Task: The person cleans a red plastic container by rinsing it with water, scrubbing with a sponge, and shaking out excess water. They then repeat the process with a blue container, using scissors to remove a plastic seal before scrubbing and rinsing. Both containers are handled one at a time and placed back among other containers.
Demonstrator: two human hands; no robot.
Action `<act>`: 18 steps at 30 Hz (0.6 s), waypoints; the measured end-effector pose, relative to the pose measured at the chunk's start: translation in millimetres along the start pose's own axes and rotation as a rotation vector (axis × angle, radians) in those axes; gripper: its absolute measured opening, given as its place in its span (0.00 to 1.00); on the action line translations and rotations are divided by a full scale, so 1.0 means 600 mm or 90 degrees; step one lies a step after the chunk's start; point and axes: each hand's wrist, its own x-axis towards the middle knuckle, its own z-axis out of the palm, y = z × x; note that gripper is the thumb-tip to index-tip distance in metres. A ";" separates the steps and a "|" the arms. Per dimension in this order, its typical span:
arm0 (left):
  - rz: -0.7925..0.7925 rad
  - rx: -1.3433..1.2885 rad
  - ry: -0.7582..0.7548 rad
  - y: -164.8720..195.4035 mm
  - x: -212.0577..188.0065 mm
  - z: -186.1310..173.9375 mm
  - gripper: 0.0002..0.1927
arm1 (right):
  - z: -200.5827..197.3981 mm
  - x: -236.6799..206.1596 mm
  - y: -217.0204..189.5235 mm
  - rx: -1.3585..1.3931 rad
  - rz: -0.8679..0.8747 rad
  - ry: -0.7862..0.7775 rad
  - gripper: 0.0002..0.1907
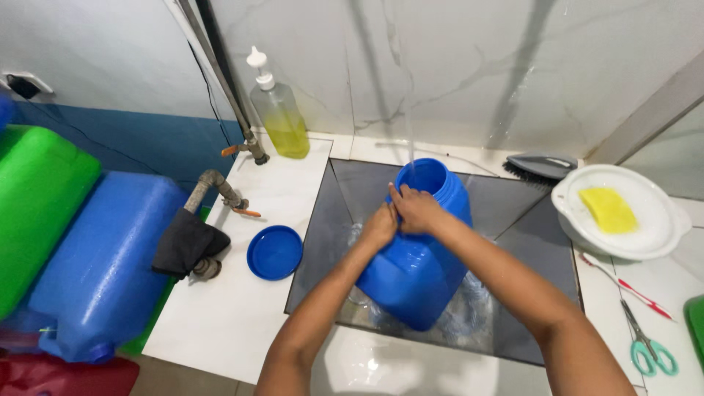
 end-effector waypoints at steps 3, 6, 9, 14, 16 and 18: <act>-0.288 -0.415 -0.218 -0.008 -0.050 0.021 0.21 | -0.009 -0.062 0.003 -0.008 -0.041 0.158 0.38; -0.186 -0.541 -0.070 -0.066 -0.146 0.004 0.20 | -0.046 -0.077 0.012 -0.014 -0.069 0.192 0.36; -0.486 -0.556 -0.086 -0.110 -0.252 -0.047 0.24 | -0.106 -0.037 -0.018 -0.052 -0.084 0.237 0.34; -0.704 -0.653 -0.099 -0.114 -0.276 -0.157 0.29 | -0.324 0.101 -0.036 -0.122 -0.111 0.384 0.32; -0.676 -0.807 0.005 -0.096 -0.250 -0.182 0.31 | -0.418 0.140 -0.015 -0.096 -0.162 0.503 0.27; -0.605 -0.897 0.064 -0.067 -0.243 -0.197 0.34 | -0.473 0.173 -0.004 -0.060 -0.100 0.441 0.27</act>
